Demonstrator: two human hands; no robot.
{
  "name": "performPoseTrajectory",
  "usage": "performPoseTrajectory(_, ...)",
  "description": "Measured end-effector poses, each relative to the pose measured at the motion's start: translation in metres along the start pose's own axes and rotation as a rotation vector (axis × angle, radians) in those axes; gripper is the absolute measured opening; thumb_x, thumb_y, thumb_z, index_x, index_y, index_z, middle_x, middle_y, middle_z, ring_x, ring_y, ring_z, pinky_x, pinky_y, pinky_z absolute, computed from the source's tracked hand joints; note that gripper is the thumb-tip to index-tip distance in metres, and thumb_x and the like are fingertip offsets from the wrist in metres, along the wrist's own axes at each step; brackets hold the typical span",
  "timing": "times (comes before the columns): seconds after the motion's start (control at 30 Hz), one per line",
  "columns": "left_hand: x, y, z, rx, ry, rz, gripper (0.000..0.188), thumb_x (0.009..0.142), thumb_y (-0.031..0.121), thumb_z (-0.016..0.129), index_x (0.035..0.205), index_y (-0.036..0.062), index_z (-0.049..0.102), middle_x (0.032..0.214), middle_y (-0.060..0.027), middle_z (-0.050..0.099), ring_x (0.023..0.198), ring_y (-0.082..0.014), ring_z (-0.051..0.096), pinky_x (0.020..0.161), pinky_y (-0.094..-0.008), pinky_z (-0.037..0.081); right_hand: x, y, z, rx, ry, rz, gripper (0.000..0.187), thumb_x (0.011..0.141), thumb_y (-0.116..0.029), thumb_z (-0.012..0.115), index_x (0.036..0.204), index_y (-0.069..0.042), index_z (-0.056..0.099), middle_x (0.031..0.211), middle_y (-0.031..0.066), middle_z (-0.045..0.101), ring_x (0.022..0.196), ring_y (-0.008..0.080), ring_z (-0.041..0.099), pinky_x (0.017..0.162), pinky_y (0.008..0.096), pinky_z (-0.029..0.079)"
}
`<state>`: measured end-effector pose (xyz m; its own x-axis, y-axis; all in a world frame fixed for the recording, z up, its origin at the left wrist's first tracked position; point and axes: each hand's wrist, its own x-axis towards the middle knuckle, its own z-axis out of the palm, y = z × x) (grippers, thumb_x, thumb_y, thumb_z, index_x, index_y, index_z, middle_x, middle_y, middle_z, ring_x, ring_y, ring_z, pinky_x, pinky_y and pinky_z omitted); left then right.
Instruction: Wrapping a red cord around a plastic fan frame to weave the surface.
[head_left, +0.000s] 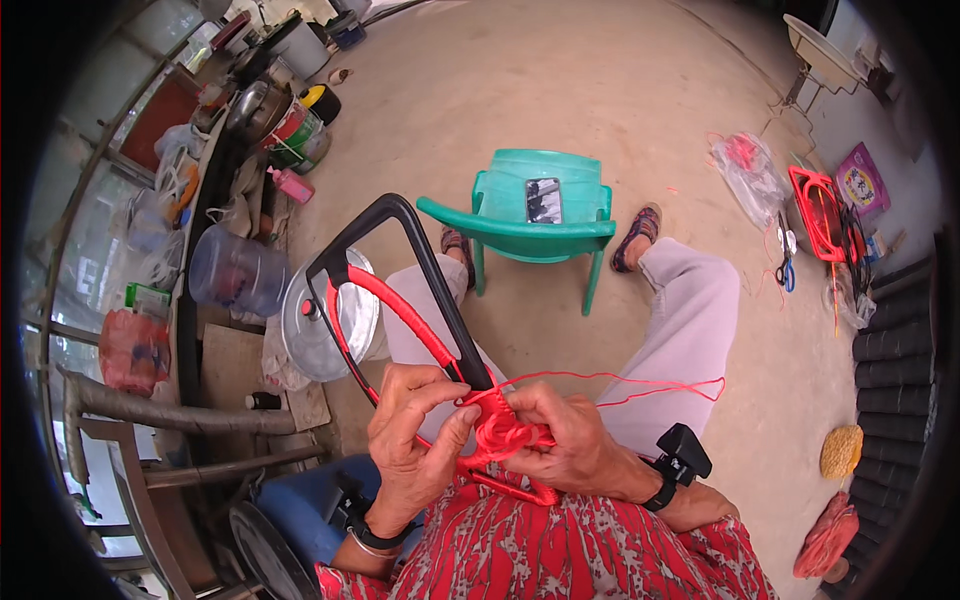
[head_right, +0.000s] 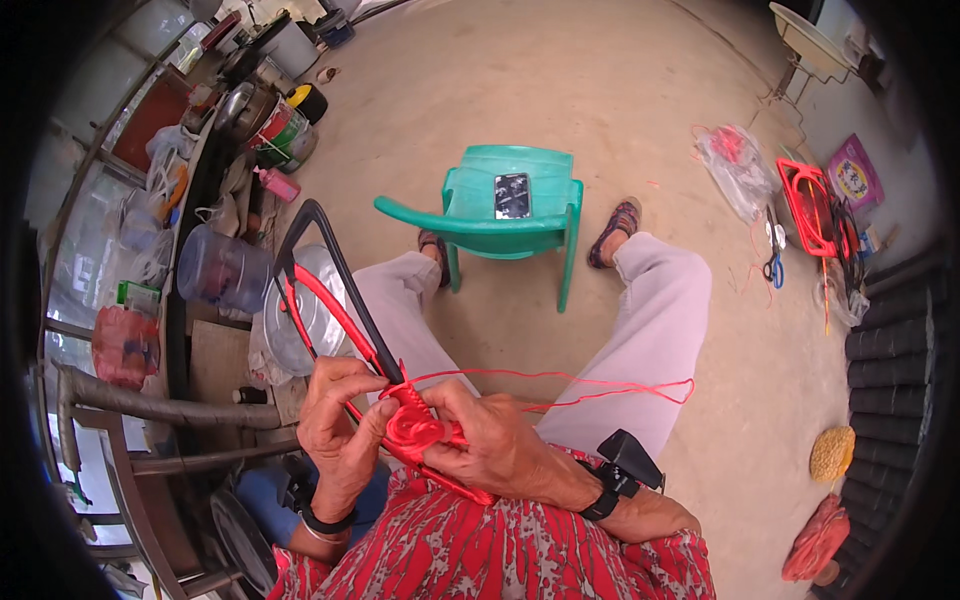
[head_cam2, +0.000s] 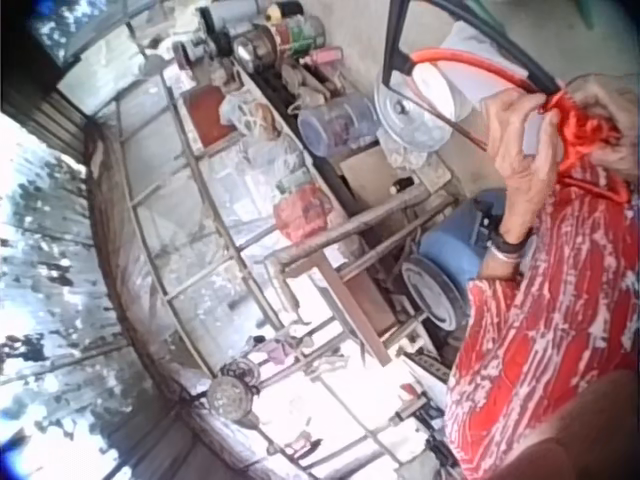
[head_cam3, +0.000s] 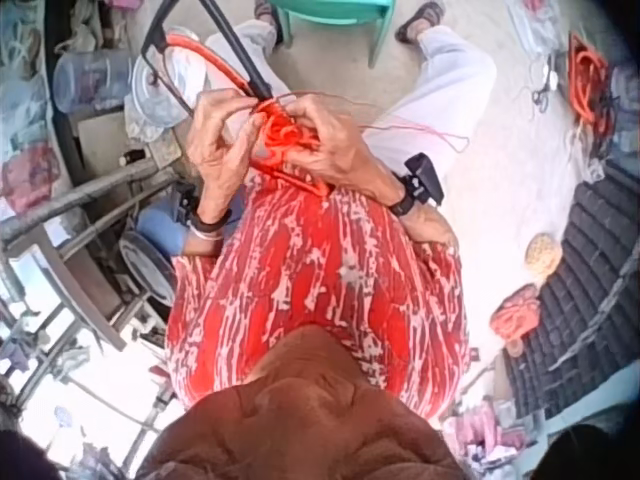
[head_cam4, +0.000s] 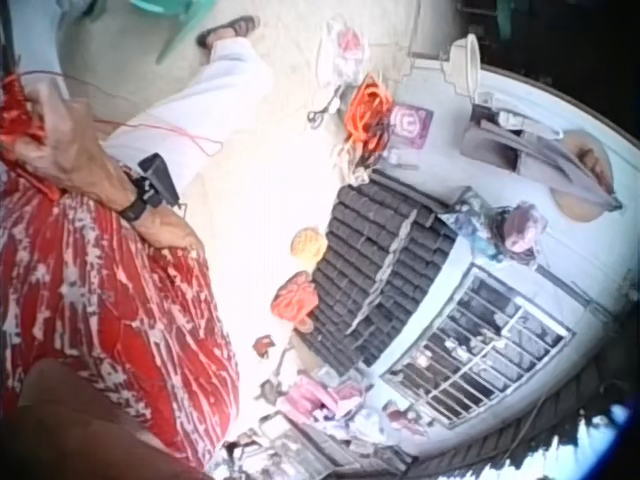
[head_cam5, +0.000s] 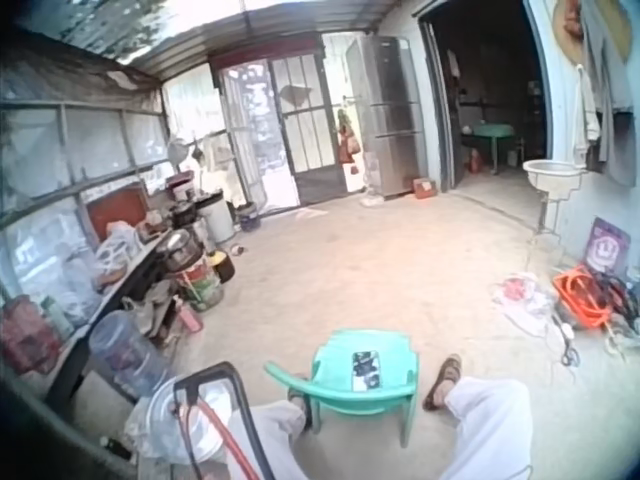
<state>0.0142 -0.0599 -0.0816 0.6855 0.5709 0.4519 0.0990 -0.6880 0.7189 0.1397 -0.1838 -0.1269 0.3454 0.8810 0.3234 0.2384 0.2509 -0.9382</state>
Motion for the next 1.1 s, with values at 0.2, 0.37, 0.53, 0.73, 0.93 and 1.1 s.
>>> performPoseTrajectory(0.2,-0.004,-0.008,0.001,-0.108,0.162,-0.130,0.011,0.079,0.002,0.071,0.088,-0.0011,0.065,0.083,-0.0064,0.058,0.075,-0.0141,0.053,0.065,-0.0241,0.041,0.003,-0.002,0.000,-0.040,0.011,-0.072,0.045,0.070,-0.006,0.074,0.108,0.001,0.051,0.067,0.0102,0.054,0.056,0.0243,0.056,0.052,0.0343,0.044)
performPoseTrajectory(0.37,-0.016,-0.049,0.007,-0.370,0.346,-0.408,0.011,0.085,0.004,0.066,0.095,-0.0015,0.065,0.082,-0.0032,0.060,0.071,-0.0106,0.054,0.066,-0.0237,0.044,-0.001,0.003,0.001,-0.077,0.002,-0.003,0.045,0.068,-0.005,0.075,0.105,0.002,0.050,0.065,0.0083,0.056,0.057,0.0192,0.058,0.054,0.0301,0.045)
performPoseTrajectory(0.53,-0.027,-0.060,0.024,-0.777,0.192,-0.793,0.017,0.088,0.006,0.062,0.103,-0.0019,0.061,0.083,-0.0050,0.066,0.068,-0.0108,0.058,0.065,-0.0241,0.046,0.002,0.002,0.003,0.000,0.033,-0.022,0.043,0.070,-0.006,0.074,0.106,0.002,0.051,0.067,0.0101,0.055,0.057,0.0244,0.058,0.054,0.0343,0.045)
performPoseTrajectory(0.73,-0.035,-0.062,0.017,-1.271,0.179,-0.941,0.021,0.087,0.008,0.062,0.106,-0.0038,0.059,0.094,-0.0091,0.065,0.077,-0.0144,0.058,0.068,-0.0287,0.046,0.004,0.005,0.001,-0.140,0.028,-0.052,0.045,0.068,-0.003,0.077,0.103,0.001,0.049,0.062,0.0055,0.056,0.053,0.0122,0.056,0.051,0.0244,0.043)
performPoseTrajectory(0.93,-0.023,-0.048,0.018,-1.477,-0.091,-0.731,0.035,0.082,0.006,0.065,0.114,-0.0047,0.056,0.110,-0.0161,0.062,0.103,-0.0248,0.059,0.096,-0.0395,0.044,0.002,0.004,0.006,-0.045,0.027,0.027,0.044,0.070,-0.004,0.073,0.106,0.003,0.050,0.067,0.0101,0.055,0.057,0.0226,0.059,0.051,0.0335,0.045)
performPoseTrajectory(1.1,-0.027,-0.049,0.020,-1.655,-0.159,-0.772,0.049,0.078,0.004,0.068,0.124,-0.0049,0.052,0.116,-0.0161,0.061,0.111,-0.0267,0.058,0.101,-0.0409,0.042,0.003,0.006,0.005,-0.076,0.047,0.019,0.042,0.070,-0.003,0.074,0.104,0.003,0.049,0.069,0.0111,0.057,0.059,0.0222,0.061,0.053,0.0324,0.046)
